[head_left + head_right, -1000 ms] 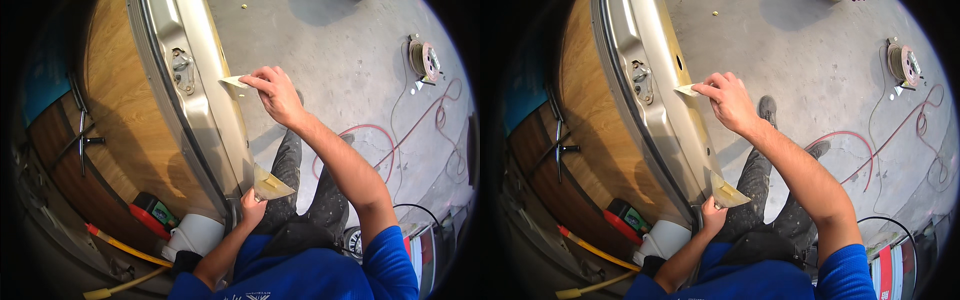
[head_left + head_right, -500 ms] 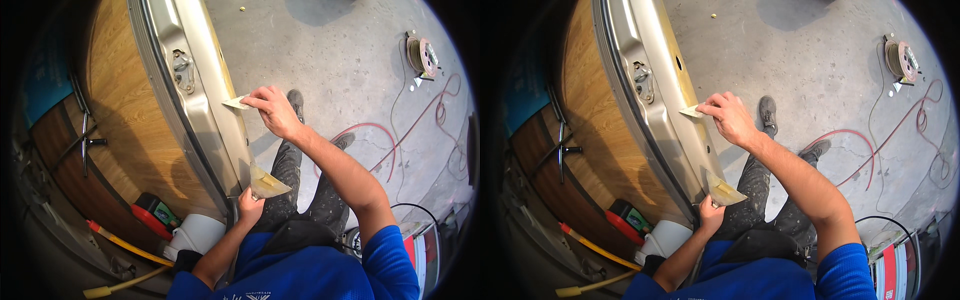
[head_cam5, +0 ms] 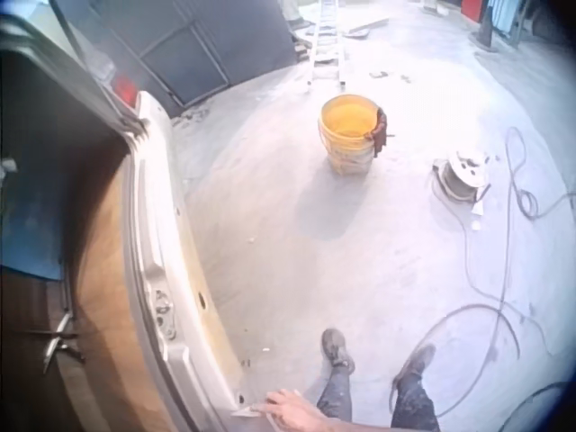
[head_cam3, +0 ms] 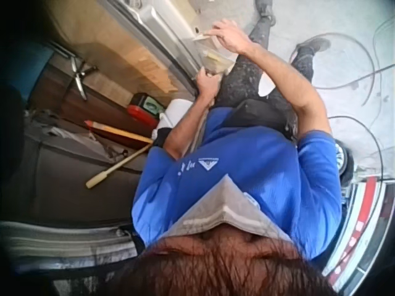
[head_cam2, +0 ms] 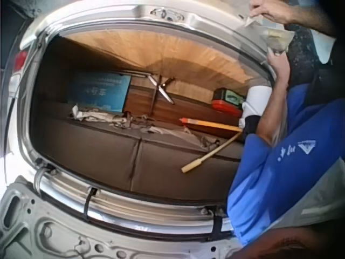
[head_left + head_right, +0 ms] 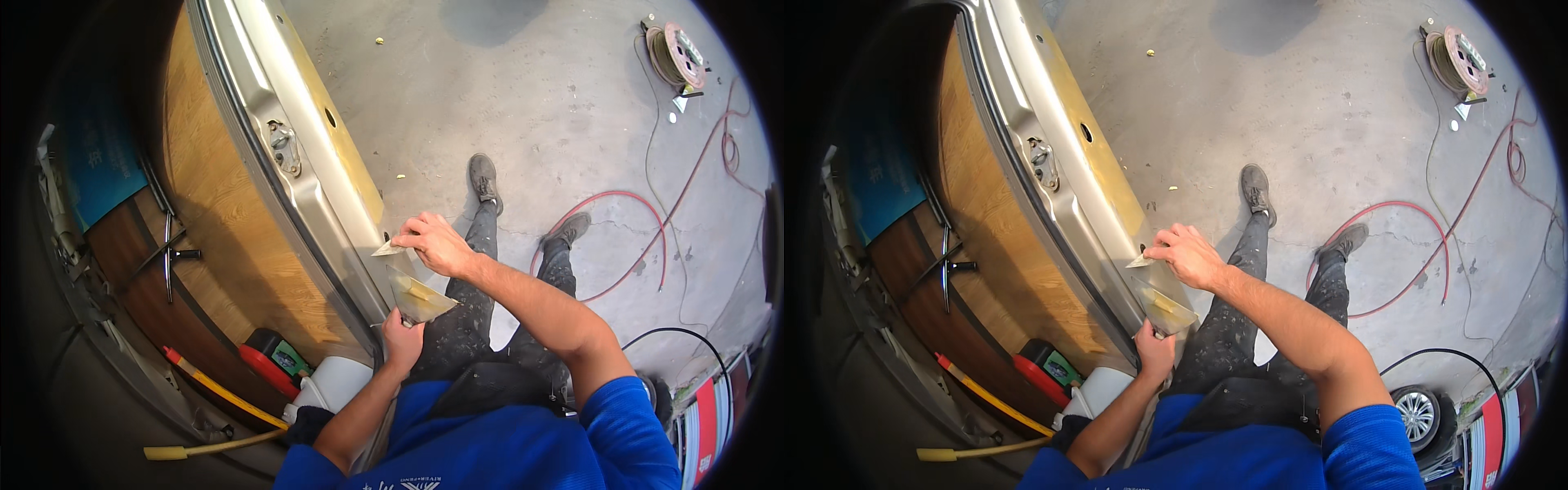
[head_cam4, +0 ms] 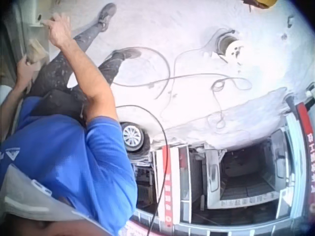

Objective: The person mixes body filler on a metal scraper and applies it to the rear bumper of a silver car. They spread the filler evenly across the surface using the scraper, then scrape off excess material to smooth the application.

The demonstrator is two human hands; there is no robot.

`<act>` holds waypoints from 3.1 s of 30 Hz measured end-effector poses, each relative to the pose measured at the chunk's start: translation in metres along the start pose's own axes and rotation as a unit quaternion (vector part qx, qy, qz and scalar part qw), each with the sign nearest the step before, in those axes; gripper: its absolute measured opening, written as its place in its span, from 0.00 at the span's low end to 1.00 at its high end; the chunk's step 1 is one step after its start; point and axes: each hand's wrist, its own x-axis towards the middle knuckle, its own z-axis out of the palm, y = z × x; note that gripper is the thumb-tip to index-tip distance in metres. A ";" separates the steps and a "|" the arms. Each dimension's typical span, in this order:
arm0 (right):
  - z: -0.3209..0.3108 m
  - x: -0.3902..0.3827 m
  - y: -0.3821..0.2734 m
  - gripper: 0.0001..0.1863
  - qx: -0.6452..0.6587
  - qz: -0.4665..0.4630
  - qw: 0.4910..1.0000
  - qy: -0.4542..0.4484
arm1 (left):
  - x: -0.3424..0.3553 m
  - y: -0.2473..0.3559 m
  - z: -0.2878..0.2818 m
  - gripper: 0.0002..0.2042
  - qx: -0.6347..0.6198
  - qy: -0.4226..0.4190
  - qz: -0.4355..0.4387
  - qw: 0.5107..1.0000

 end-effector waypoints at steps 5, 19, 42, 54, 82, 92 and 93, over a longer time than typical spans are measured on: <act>-0.060 -0.075 0.000 0.17 0.150 0.118 0.968 0.162 | -0.002 0.021 0.002 0.10 -0.028 -0.013 0.004 1.000; -0.336 -0.426 -0.182 0.15 0.362 -0.235 0.625 0.651 | -0.148 0.374 0.168 0.14 -0.151 -0.419 0.372 0.814; -0.321 -0.631 -0.234 0.15 -0.071 0.148 0.450 0.878 | -0.348 0.536 0.374 0.13 0.143 -0.671 0.572 0.450; -0.184 -0.691 -0.229 0.12 -0.027 0.080 0.208 0.974 | -0.462 0.444 0.426 0.16 0.257 -0.727 0.592 0.235; 0.009 -0.926 -0.239 0.09 -0.010 0.195 0.120 0.973 | -0.733 0.245 0.500 0.14 0.341 -0.765 0.531 0.128; 0.039 -1.026 -0.247 0.08 -0.006 0.131 0.061 0.989 | -0.819 0.202 0.551 0.15 0.394 -0.744 0.536 0.063; 0.042 -1.033 -0.246 0.08 0.012 0.146 0.075 0.986 | -0.825 0.197 0.552 0.15 0.394 -0.746 0.532 0.075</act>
